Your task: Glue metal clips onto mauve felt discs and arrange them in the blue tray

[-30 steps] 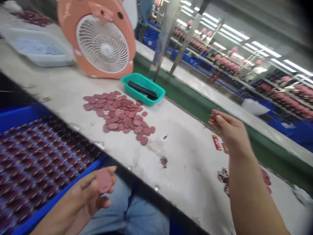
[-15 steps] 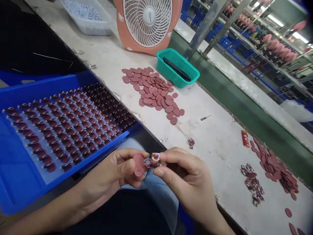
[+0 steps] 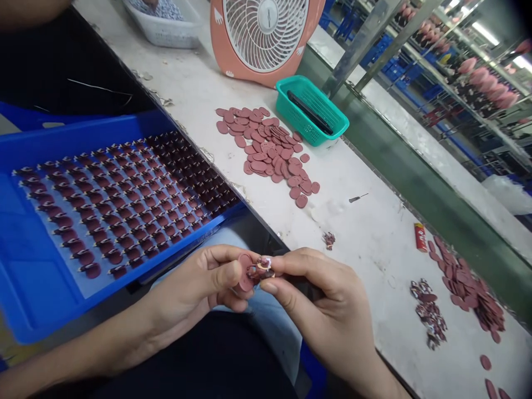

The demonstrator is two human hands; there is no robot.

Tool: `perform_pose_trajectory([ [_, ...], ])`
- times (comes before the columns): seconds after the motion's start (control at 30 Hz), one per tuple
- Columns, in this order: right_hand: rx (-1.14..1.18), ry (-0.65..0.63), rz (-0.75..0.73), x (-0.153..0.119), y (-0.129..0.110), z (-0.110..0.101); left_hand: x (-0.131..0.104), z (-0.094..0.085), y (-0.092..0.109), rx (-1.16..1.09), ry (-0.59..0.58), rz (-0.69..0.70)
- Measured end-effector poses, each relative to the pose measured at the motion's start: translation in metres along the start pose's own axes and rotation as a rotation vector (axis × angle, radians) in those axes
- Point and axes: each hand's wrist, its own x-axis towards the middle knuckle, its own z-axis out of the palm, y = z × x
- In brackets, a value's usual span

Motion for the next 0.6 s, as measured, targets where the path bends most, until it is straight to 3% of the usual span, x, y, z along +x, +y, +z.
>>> perform_pose_trajectory([
  [0.27, -0.038, -0.026, -0.032, 0.0028, -0.0011, -0.0012, -0.0019, 0.0102, 0.0057, 0.022, 0.025, 0.001],
  [0.6, 0.0, -0.035, 0.004, 0.0027, 0.0008, 0.0015, 0.0035, 0.0006, -0.001, -0.062, -0.02, -0.036],
])
